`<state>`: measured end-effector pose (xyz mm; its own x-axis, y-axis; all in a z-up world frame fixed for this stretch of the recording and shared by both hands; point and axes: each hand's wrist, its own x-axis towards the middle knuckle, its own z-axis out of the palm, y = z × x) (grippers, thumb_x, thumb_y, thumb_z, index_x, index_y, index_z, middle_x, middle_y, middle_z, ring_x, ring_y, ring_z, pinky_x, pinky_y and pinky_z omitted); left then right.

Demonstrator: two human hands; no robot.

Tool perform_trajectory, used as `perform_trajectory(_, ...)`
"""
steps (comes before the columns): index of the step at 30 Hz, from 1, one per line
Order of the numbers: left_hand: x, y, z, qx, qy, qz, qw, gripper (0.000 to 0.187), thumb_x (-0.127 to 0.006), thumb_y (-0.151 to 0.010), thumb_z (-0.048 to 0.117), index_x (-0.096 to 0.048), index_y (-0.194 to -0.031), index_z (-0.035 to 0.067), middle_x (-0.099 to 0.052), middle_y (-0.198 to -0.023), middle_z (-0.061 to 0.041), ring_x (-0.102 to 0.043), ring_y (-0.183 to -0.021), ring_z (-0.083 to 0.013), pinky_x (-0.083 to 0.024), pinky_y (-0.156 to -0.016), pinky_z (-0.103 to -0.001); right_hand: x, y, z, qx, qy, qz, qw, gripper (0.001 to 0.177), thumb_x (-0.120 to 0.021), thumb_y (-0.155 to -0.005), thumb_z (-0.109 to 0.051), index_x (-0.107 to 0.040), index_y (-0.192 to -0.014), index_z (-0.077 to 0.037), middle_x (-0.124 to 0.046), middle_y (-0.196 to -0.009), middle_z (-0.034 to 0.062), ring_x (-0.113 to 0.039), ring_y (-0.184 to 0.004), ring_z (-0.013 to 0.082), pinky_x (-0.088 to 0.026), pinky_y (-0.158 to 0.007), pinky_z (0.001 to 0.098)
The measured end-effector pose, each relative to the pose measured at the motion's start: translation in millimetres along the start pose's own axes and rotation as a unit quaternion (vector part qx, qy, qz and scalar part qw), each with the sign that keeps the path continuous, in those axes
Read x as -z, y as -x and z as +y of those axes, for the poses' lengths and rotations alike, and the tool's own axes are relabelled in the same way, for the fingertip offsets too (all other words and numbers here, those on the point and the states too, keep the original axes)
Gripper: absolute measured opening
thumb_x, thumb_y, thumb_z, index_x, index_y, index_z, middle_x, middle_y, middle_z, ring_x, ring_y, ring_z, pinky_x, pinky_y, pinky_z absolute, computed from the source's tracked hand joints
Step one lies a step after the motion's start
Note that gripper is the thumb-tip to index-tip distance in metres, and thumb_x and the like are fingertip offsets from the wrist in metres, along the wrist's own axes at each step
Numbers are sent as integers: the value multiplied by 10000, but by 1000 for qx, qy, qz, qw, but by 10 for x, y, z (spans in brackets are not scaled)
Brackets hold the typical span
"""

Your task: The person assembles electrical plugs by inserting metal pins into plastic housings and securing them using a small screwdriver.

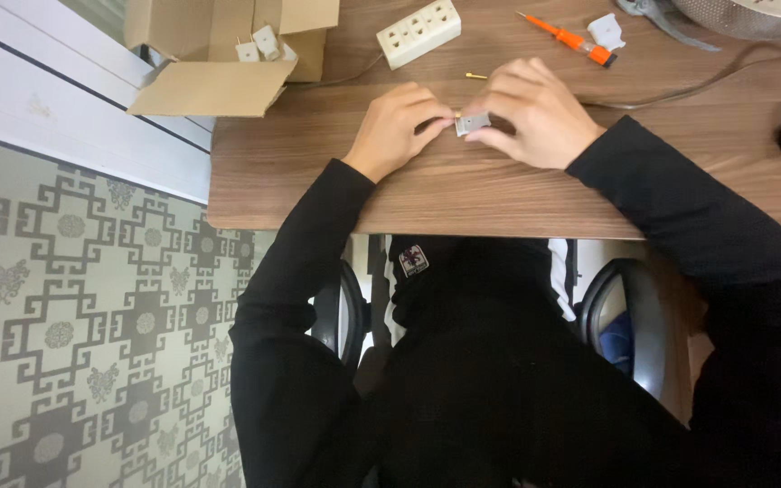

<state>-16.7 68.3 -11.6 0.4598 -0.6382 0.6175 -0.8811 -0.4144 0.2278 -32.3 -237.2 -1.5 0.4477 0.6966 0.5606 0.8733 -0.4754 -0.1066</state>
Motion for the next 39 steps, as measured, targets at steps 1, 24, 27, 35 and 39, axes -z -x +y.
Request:
perform_trajectory(1, 1, 1, -2, -1, 1, -1, 1000, 41, -879, -1151, 174, -879, -1115, 153, -816, -1034, -14, -700, -915, -247, -563, -806, -394, -24, 0, 1, -1, 0, 1, 1000, 440, -879, -1139, -516, -889, -1339, -124, -821, -1210, 86, -679, -1233, 296, -527, -1036, 446)
perform_trajectory(24, -90, -8, 111, 35, -7, -15, 999, 292, -930, -1106, 392, -828, -1172, 126, -838, -1082, -48, -744, -988, -276, -609, -861, -420, -57, 0, 1, 50, 64, 14, 997, 328, -788, -1245, -360, -894, -1441, -119, -783, -1315, 68, -715, -1121, 280, -519, -924, 416)
perform_trajectory(27, -71, -31, 132, 21, -4, -7, 1000, 278, -945, -1102, 341, -825, -1157, 96, -848, -1115, -54, -755, -1013, -261, -622, -866, -412, 140, -103, 87, 23, 44, 48, 998, 259, -715, -1169, -10, -872, -1364, -77, -875, -1315, 147, -798, -1142, 332, -614, -1011, 540)
perform_trajectory(35, -78, -101, 126, 7, -15, -1, 1000, 277, -944, -1089, 283, -781, -1149, 67, -822, -1142, -93, -766, -1034, -302, -601, -965, -445, 190, 62, 498, -70, 113, 106, 986, 262, -795, -1206, 73, -902, -1413, -47, -762, -1207, 120, -588, -1049, 369, -437, -899, 485)
perform_trajectory(39, -60, -96, 146, 32, -4, -12, 999, 258, -923, -1095, 300, -779, -1149, 92, -829, -1147, -70, -758, -1027, -290, -605, -919, -438, 39, 69, 479, -63, 103, 71, 990, 246, -824, -1173, 40, -905, -1370, -83, -774, -1186, 78, -601, -1111, 348, -426, -898, 470)
